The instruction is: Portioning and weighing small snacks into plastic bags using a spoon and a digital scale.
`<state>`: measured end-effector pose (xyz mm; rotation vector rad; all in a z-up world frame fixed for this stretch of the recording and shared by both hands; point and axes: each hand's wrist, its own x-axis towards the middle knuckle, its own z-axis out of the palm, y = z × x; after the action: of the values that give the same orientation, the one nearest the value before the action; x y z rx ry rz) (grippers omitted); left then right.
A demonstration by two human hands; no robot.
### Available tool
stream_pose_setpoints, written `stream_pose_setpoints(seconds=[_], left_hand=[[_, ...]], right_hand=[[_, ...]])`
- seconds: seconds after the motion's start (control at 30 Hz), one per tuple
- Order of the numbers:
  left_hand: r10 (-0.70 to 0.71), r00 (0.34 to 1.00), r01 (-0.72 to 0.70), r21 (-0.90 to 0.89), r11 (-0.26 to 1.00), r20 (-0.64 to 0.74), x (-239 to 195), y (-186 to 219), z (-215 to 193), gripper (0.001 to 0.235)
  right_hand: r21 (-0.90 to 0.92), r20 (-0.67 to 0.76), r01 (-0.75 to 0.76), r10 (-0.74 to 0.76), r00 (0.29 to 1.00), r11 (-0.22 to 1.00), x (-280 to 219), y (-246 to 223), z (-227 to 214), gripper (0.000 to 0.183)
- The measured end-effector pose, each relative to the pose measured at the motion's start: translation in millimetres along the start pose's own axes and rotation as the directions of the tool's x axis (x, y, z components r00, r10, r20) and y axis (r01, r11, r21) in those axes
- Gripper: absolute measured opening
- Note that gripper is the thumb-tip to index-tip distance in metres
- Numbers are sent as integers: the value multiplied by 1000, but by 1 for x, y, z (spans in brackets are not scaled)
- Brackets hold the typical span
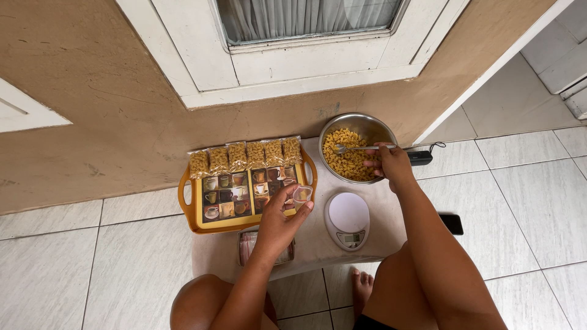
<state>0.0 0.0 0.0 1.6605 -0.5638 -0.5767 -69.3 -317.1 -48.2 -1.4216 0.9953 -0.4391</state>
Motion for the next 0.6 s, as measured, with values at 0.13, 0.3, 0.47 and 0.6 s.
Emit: stream_pose_setpoints(seconds=[0.13, 0.3, 0.47, 0.6], left_hand=[[-7, 1000, 7, 9, 1000, 7, -1, 4, -1, 60], [28, 1000, -28, 9, 1000, -6, 0, 2, 0, 60], [-11, 1000, 11, 8, 1000, 15, 1, 2, -2, 62], [-2, 1000, 2, 14, 1000, 8, 1, 2, 0, 61]], right_hand=[[10, -9, -7, 7, 1000, 1000, 3, 1, -2, 33], [42, -3, -34, 35, 999, 999, 5, 2, -6, 33], [26, -12, -22, 23, 1000, 999, 7, 5, -4, 32], [9, 2, -16, 16, 1000, 1000, 1, 1, 1, 32]])
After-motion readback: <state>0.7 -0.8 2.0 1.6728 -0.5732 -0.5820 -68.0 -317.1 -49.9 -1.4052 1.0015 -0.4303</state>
